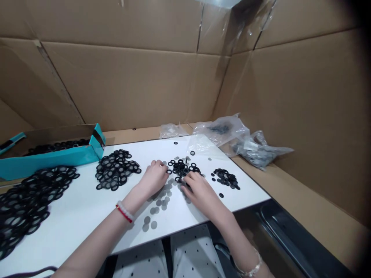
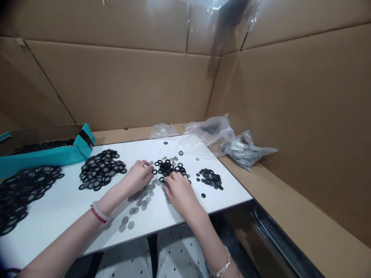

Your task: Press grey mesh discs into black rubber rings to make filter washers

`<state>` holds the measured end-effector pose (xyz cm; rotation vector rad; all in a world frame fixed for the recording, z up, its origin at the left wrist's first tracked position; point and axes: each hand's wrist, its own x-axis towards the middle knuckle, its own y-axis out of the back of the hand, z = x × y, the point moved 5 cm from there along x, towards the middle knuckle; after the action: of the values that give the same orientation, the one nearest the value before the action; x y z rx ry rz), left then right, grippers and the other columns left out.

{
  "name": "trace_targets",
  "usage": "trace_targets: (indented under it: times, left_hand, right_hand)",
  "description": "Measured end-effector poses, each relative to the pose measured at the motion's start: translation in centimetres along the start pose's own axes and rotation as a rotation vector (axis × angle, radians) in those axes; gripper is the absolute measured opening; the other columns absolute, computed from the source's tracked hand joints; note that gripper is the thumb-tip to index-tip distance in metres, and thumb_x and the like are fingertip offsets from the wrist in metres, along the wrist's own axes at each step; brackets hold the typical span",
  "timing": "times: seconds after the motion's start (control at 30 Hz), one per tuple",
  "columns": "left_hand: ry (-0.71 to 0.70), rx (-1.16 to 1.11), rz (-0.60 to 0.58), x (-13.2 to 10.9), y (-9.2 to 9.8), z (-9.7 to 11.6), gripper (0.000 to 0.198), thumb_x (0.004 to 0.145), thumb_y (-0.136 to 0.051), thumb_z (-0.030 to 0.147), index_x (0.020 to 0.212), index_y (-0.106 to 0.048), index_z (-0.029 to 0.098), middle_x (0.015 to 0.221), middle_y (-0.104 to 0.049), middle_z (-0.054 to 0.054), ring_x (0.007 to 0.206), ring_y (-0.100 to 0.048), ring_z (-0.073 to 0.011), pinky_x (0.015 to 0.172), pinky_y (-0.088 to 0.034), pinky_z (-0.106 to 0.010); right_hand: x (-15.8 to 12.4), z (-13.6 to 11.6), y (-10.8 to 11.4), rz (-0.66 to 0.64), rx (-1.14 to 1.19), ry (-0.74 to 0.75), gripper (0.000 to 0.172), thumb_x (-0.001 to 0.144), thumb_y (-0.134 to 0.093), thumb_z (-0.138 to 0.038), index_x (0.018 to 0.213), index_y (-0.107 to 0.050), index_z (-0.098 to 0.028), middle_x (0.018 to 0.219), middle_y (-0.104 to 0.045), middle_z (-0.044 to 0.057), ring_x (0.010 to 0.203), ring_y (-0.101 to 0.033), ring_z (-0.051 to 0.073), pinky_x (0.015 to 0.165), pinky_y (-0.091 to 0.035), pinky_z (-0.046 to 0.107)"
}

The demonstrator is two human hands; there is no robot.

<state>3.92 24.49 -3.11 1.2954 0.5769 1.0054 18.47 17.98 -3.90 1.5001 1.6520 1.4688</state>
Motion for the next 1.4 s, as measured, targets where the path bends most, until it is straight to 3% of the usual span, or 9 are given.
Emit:
trace_targets:
  times: [0.17, 0.3, 0.4, 0.53, 0.7, 0.93, 1.1, 1.27, 1.4]
  left_hand:
    - [-0.041, -0.124, 0.051, 1.3, -0.7, -0.1, 0.017, 0.080, -0.049, 0.019, 0.088, -0.064, 0.014, 0.099, -0.060, -0.015, 0.099, -0.050, -0.0296, 0.087, -0.040, -0.041]
    - [-0.032, -0.242, 0.038, 1.1, -0.3, -1.0, 0.008, 0.079, -0.051, 0.020, 0.081, -0.058, 0.017, 0.077, -0.062, -0.006, 0.078, -0.056, -0.0214, 0.071, -0.043, -0.031]
    - [0.050, -0.599, 0.005, 0.8, -0.2, -1.7, 0.008, 0.079, -0.055, 0.026, 0.076, -0.054, 0.018, 0.065, -0.058, 0.000, 0.061, -0.054, -0.0148, 0.058, -0.040, -0.026]
    - [0.251, -1.082, -0.004, 0.3, -0.8, -2.2, 0.022, 0.069, -0.069, 0.033, 0.073, -0.053, 0.017, 0.063, -0.059, 0.002, 0.057, -0.054, -0.0117, 0.055, -0.038, -0.023]
    - [0.407, -1.365, -0.034, -0.1, -1.8, -1.7, 0.032, 0.057, -0.078, 0.034, 0.071, -0.055, 0.017, 0.062, -0.061, 0.001, 0.059, -0.059, -0.0125, 0.063, -0.045, -0.025]
    - [0.409, -1.459, -0.051, -0.6, -2.6, -1.1, 0.031, 0.058, -0.080, 0.033, 0.073, -0.057, 0.016, 0.064, -0.064, 0.000, 0.064, -0.062, -0.0129, 0.069, -0.048, -0.025]
    - [0.378, -1.540, -0.103, -0.7, -2.7, -0.2, 0.031, 0.060, -0.080, 0.030, 0.082, -0.061, 0.016, 0.072, -0.067, -0.002, 0.069, -0.064, -0.0141, 0.074, -0.048, -0.028]
    - [0.372, -1.429, -0.016, -0.7, -2.2, 0.2, 0.033, 0.053, -0.082, 0.023, 0.079, -0.063, 0.017, 0.072, -0.066, -0.001, 0.070, -0.063, -0.0147, 0.069, -0.047, -0.025]
    - [0.386, -1.421, -0.057, -0.8, -2.3, 0.1, 0.030, 0.058, -0.079, 0.025, 0.082, -0.064, 0.016, 0.069, -0.066, -0.001, 0.064, -0.060, -0.0129, 0.064, -0.044, -0.024]
  right_hand:
    - [-0.6, 0.0, -0.4, 0.013, -0.021, -0.052, 0.007, 0.088, -0.053, -0.021, 0.092, -0.059, -0.018, 0.092, -0.056, 0.007, 0.088, -0.053, 0.022, 0.074, -0.043, 0.032]
    - [-0.7, 0.0, -0.5, 0.025, -0.014, -0.026, 0.006, 0.089, -0.053, -0.017, 0.088, -0.059, -0.018, 0.090, -0.056, 0.006, 0.088, -0.053, 0.021, 0.074, -0.043, 0.032]
    - [-0.3, 0.0, -0.6, 0.050, -0.028, -0.004, 0.009, 0.089, -0.052, -0.017, 0.084, -0.059, -0.018, 0.088, -0.057, 0.005, 0.085, -0.053, 0.020, 0.073, -0.042, 0.032]
    - [0.5, 0.5, -0.6, 0.141, 0.037, -0.016, 0.012, 0.091, -0.048, -0.017, 0.083, -0.058, -0.019, 0.086, -0.058, 0.005, 0.084, -0.055, 0.020, 0.074, -0.042, 0.032]
    - [1.4, 1.7, -1.3, 0.179, 0.449, -0.143, 0.016, 0.091, -0.046, -0.023, 0.079, -0.055, -0.019, 0.078, -0.061, 0.003, 0.072, -0.058, 0.018, 0.065, -0.044, 0.028]
    - [1.7, 1.7, -3.0, 0.204, 1.043, -0.288, 0.016, 0.081, -0.060, -0.034, 0.085, -0.060, -0.018, 0.085, -0.066, 0.004, 0.082, -0.064, 0.018, 0.073, -0.049, 0.027]
    - [1.6, 1.5, -3.0, 0.288, 1.080, -0.355, 0.018, 0.079, -0.062, -0.035, 0.079, -0.057, -0.018, 0.080, -0.065, 0.003, 0.077, -0.064, 0.017, 0.070, -0.049, 0.027]
    - [1.4, 1.7, -2.6, 0.324, 1.084, -0.366, 0.019, 0.078, -0.063, -0.036, 0.077, -0.057, -0.019, 0.076, -0.064, 0.002, 0.073, -0.063, 0.017, 0.068, -0.049, 0.028]
    - [0.9, 2.1, -1.7, 0.339, 0.914, -0.318, 0.016, 0.084, -0.057, -0.034, 0.080, -0.059, -0.019, 0.081, -0.062, 0.004, 0.078, -0.060, 0.018, 0.071, -0.046, 0.029]
